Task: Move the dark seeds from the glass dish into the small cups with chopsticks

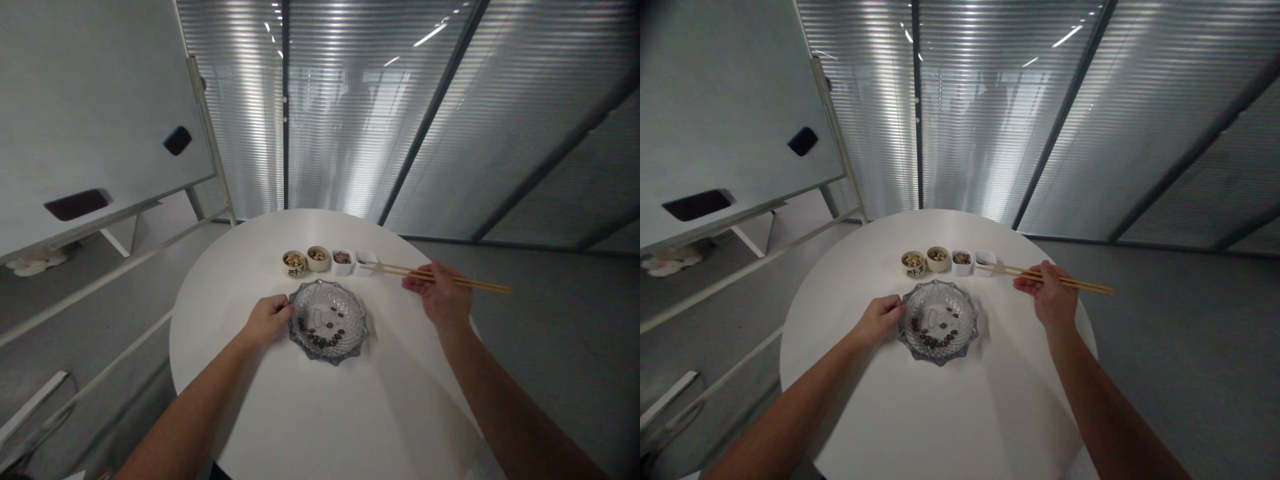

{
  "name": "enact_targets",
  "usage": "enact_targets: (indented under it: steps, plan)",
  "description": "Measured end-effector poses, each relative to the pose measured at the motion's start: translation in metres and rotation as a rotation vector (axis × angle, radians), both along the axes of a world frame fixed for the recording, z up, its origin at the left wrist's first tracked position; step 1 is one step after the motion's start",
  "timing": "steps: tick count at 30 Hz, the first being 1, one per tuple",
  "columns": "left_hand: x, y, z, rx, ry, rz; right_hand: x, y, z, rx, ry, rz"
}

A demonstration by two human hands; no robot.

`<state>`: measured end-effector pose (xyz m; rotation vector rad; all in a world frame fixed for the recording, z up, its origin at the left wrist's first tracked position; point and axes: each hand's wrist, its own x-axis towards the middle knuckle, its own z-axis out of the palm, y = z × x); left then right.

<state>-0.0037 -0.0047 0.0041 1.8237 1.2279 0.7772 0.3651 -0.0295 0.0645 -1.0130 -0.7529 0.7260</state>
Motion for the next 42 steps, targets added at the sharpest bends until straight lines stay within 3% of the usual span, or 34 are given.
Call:
enact_targets:
  steps: [4,8,20,30,35,42]
  plan:
    - [-0.001,0.0,-0.001,-0.001,-0.005,0.0,-0.035,-0.039,-0.004,-0.119,-0.095,0.146]
    - [-0.001,0.0,0.001,0.014,-0.01,0.008,-0.057,-0.055,-0.01,-0.199,-0.208,0.223]
    - [0.001,0.001,-0.004,0.016,-0.012,0.029,-0.067,-0.045,-0.007,-0.306,-0.301,0.211]
    - [-0.001,0.001,-0.005,0.028,-0.022,0.021,-0.067,-0.046,-0.018,-0.263,-0.261,0.182]
    - [0.0,0.001,-0.005,0.019,-0.017,0.02,-0.071,-0.047,-0.014,-0.208,-0.17,0.248]
    - [-0.001,0.001,-0.001,0.037,0.002,-0.002,-0.097,-0.041,-0.001,-0.255,-0.21,0.395]
